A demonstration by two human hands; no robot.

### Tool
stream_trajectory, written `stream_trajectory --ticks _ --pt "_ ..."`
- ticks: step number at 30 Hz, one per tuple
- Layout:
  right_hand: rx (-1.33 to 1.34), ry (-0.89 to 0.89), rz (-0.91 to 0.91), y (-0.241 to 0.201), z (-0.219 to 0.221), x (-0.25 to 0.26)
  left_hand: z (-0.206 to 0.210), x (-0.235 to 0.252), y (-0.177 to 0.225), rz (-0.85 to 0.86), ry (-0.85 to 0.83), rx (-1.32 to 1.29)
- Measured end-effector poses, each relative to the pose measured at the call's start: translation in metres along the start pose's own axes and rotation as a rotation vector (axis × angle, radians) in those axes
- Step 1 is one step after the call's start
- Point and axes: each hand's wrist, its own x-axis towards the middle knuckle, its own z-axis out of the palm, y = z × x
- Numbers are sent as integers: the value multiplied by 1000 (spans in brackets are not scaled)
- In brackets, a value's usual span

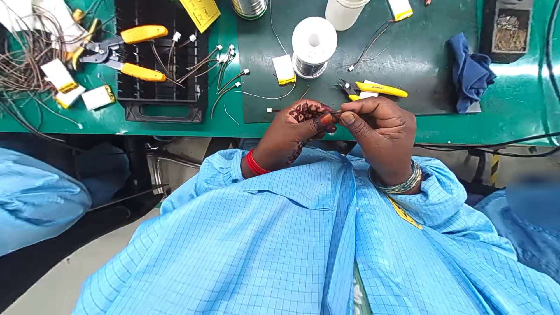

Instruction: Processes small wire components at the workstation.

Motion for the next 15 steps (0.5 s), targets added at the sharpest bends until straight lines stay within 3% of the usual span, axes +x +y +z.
stream_trajectory --ticks 8,15 --pt "-69 -16 -87 4 0 -6 -5 3 -9 36 -78 -153" --pt "-135 -9 -124 6 -1 -10 -3 0 -3 219 -61 255"
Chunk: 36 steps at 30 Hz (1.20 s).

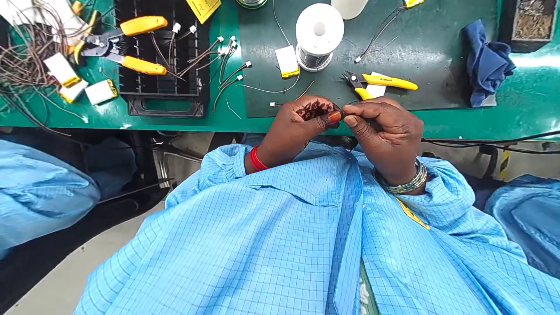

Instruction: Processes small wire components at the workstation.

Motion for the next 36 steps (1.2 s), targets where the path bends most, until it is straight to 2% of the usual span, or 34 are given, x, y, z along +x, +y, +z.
stream_trajectory --ticks 3,8,12,26,36 --pt "40 -10 30 1 0 -1 -1 0 3 -17 -13 56" --pt "188 -46 145 2 -1 -5 -3 2 4 -191 -51 -106" --pt "241 -51 162 4 -1 -9 -3 3 8 -298 -91 -186" --pt "193 -83 155 2 -4 -8 -6 4 6 -232 -181 -123" --pt "264 -33 170 2 -5 -12 -6 3 2 -116 -194 -93"
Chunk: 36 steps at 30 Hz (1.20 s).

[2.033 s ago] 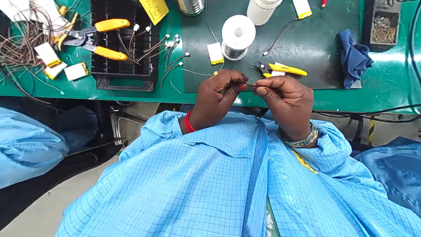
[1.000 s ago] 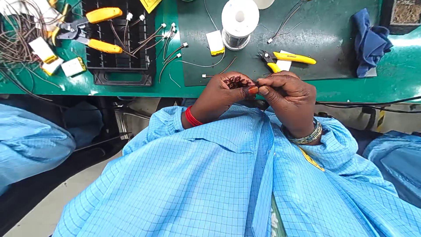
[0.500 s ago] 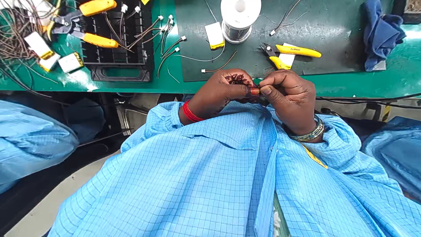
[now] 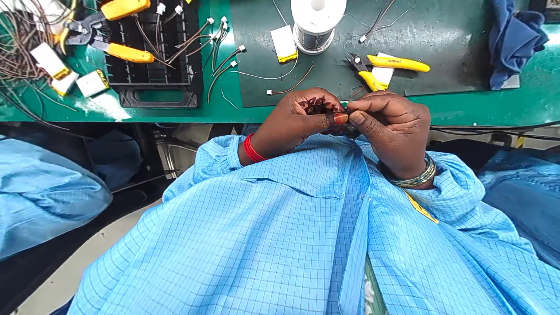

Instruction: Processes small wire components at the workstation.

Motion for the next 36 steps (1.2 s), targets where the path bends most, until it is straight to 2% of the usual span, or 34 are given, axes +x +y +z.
stream_trajectory --ticks 10,21,28,31,36 --pt "26 -29 23 0 1 -2 -3 0 3 8 -34 90" --pt "123 -103 80 1 -1 -4 -5 3 11 -180 -110 -20" --pt "169 -107 88 1 -2 -3 -3 3 11 -205 -95 -52" --pt "104 -57 36 3 -2 -2 1 3 5 -89 -44 20" --pt "4 25 16 4 0 -3 8 2 -9 204 93 328"
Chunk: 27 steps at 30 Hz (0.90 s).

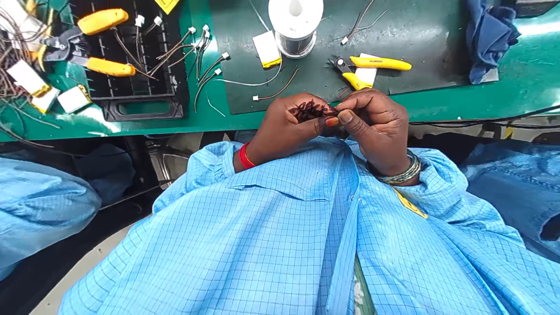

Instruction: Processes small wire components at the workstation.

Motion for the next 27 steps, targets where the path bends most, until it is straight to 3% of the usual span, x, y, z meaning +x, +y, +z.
stream_trajectory --ticks 6,9,13,17,22,27 --pt "-267 96 -72 2 -3 0 1 8 -19 415 40 603" --pt "-247 81 -25 -3 -7 2 7 12 -23 632 73 899" --pt "-198 87 39 -8 -8 3 11 19 -31 776 160 947" --pt "-314 139 -38 -4 -10 1 10 21 -34 600 119 725" --pt "-378 136 -101 -4 -16 1 7 18 -23 -11 27 52" --pt "-406 98 -141 -4 -18 -3 19 21 -13 -219 11 -90"
